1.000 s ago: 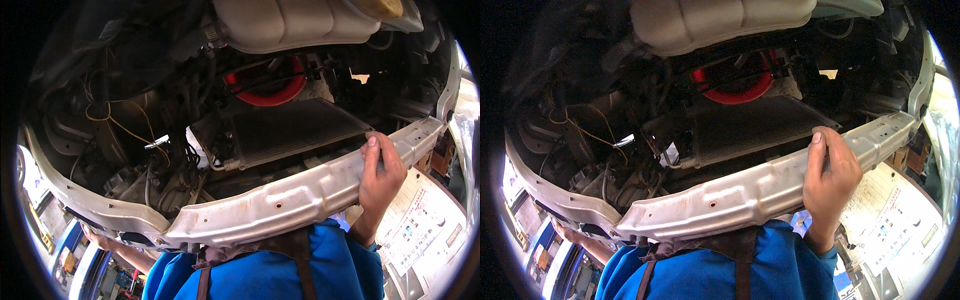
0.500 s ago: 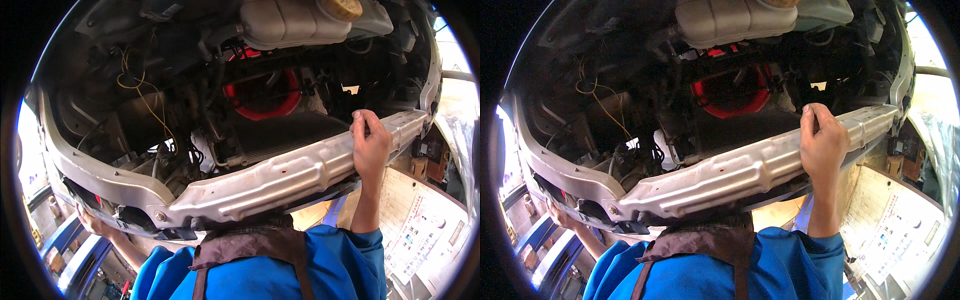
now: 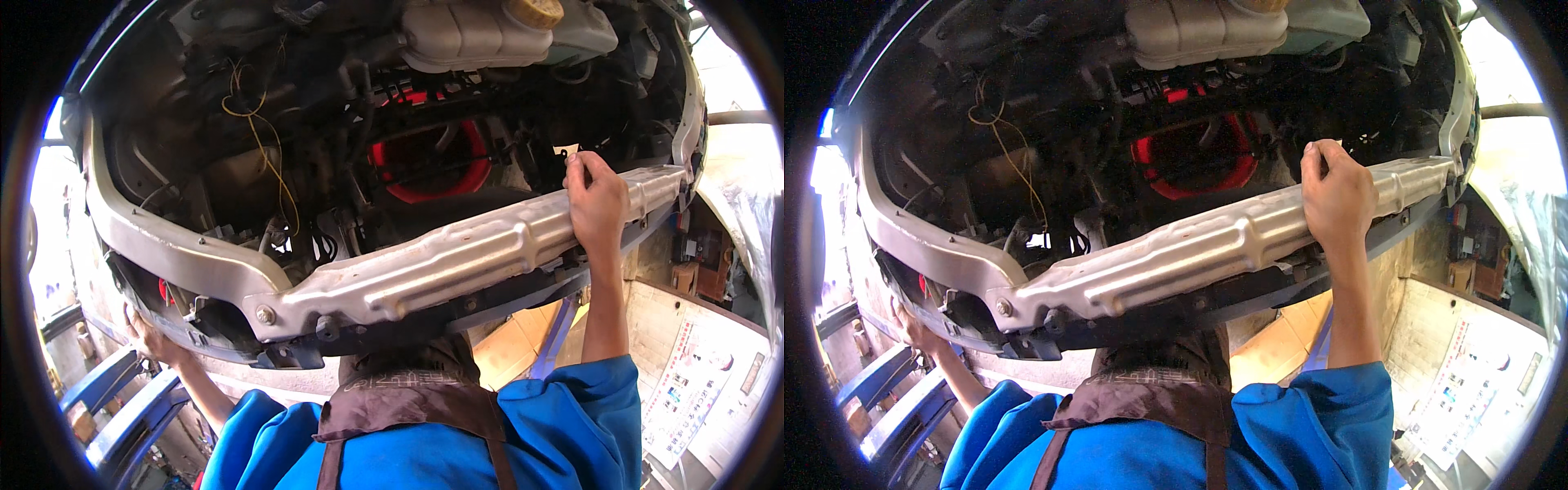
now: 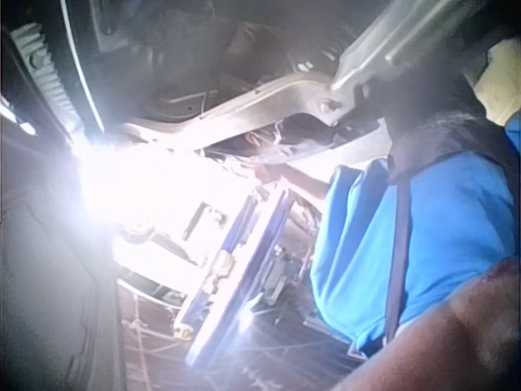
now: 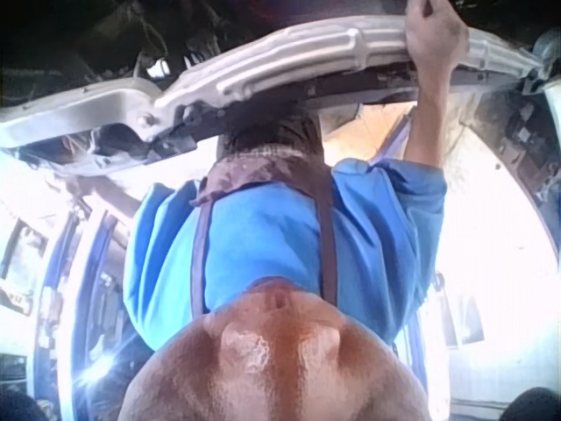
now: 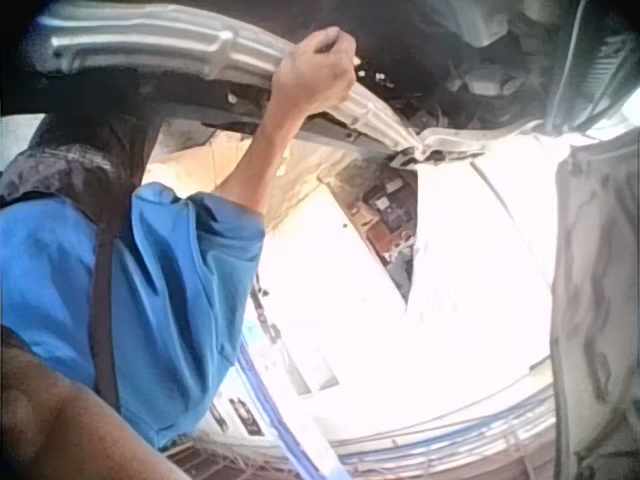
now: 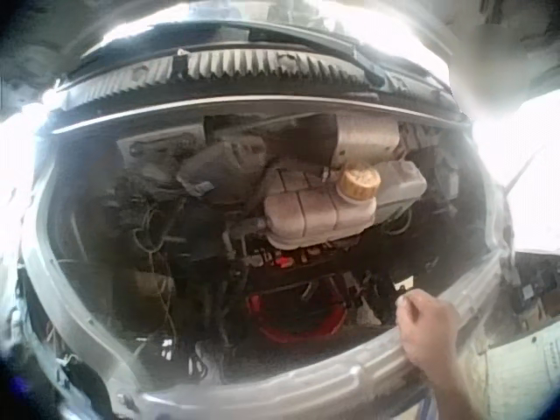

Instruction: The person handles a black vehicle component by hand, inserting a metal bracket and checking the fit. They then lean into the engine bay of a van and use a ratchet to tighten bolts on the front frame.

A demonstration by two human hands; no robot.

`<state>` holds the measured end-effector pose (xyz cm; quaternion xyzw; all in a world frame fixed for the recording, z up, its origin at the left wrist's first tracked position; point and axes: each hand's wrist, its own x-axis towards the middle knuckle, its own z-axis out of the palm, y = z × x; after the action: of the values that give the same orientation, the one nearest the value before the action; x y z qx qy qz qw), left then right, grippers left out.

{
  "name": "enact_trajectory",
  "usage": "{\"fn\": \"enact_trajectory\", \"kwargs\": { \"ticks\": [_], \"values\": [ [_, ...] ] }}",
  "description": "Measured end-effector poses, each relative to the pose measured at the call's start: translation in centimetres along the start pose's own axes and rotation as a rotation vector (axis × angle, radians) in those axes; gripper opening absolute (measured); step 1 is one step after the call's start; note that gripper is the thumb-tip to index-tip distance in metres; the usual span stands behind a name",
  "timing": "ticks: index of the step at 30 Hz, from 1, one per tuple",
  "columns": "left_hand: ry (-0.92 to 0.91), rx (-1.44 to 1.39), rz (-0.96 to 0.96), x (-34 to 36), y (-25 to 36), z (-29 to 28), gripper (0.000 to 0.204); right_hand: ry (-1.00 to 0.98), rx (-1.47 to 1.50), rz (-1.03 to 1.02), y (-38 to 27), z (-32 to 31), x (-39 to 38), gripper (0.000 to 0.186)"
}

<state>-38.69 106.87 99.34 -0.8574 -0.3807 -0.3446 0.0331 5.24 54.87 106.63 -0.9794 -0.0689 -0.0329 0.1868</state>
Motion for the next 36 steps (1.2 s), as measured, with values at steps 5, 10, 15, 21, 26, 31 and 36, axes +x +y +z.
{"fn": "enact_trajectory", "kwargs": {
  "ticks": [5, 10, 15, 21, 26, 31, 36],
  "values": [
    [0.067, -0.683, -0.362, 0.1, -0.6, 1.5, 0.036, 0.017, -0.013, -0.006, 0.0, -0.1, -0.1, 0.026],
    [0.074, -0.579, -0.463, 0.6, 0.2, 2.0, 0.035, 0.149, -0.058, -0.138, 0.1, -0.1, -0.2, 0.027],
    [0.175, -0.784, -0.490, 1.4, 3.2, 2.1, 0.035, 0.160, -0.078, -0.112, 0.1, -0.1, -0.5, 0.028],
    [0.274, -0.692, -0.353, 1.1, 0.3, 4.1, 0.036, 0.165, -0.088, -0.147, -0.1, 1.1, -0.9, 0.030],
    [0.285, -0.638, -0.346, 1.6, 3.7, 2.6, 0.040, 0.188, -0.049, -0.148, -0.1, 0.7, -1.1, 0.031],
    [0.259, -0.585, -0.475, 2.3, 5.6, 3.6, 0.038, 0.208, -0.064, -0.186, 0.8, 0.7, -1.5, 0.029],
    [0.347, -0.680, -0.377, 2.0, -0.8, 4.5, 0.037, 0.236, -0.012, -0.322, -0.9, 2.1, -1.8, 0.031]
  ]
}}
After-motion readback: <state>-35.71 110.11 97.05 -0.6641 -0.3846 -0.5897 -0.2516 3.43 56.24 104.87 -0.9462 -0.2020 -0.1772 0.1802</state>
